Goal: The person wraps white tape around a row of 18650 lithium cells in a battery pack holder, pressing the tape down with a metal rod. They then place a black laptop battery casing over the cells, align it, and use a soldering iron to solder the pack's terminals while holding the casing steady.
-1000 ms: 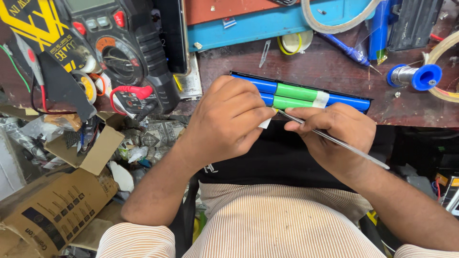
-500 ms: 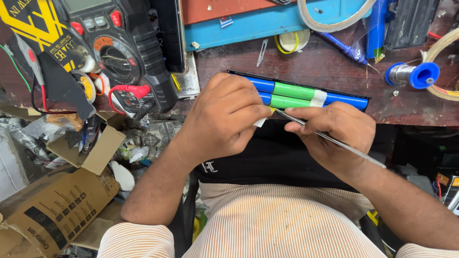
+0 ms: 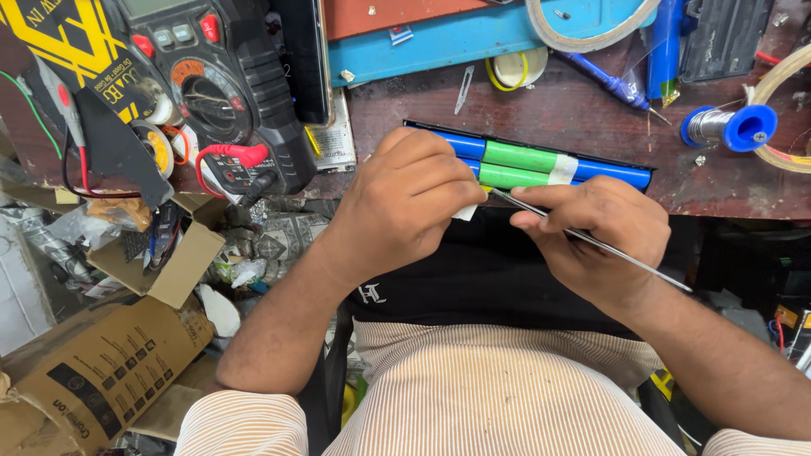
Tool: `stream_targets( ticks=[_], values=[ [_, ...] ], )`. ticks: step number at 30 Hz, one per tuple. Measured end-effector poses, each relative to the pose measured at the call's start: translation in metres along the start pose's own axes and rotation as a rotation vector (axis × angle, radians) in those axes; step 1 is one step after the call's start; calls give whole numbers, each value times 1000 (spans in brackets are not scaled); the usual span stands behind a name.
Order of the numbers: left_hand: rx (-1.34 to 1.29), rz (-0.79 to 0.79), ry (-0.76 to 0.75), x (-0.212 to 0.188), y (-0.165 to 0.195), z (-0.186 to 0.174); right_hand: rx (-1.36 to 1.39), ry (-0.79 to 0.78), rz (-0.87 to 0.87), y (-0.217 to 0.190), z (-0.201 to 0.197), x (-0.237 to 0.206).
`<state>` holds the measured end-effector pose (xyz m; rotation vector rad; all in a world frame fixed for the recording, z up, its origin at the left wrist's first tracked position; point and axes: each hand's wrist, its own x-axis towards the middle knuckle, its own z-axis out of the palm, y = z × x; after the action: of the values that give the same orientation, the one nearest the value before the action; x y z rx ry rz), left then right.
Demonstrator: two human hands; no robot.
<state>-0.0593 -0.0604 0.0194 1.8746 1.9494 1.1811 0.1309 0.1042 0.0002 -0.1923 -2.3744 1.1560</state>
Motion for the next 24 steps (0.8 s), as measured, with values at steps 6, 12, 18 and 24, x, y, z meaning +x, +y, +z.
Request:
stream_targets(
  ticks=[6,12,18,24],
  values=[
    [-2,-13,18,-1,2,2,61,22,12,3,-2,-3],
    [-13,-28,22,-1,2,2,11,2,-24,4,1,-4],
    [16,-14,20,0,4,1,-32,-15,-25,4,2,-4],
    [113,29,1,3,10,0,-71,-5,-37,4,4,-4]
  ],
)
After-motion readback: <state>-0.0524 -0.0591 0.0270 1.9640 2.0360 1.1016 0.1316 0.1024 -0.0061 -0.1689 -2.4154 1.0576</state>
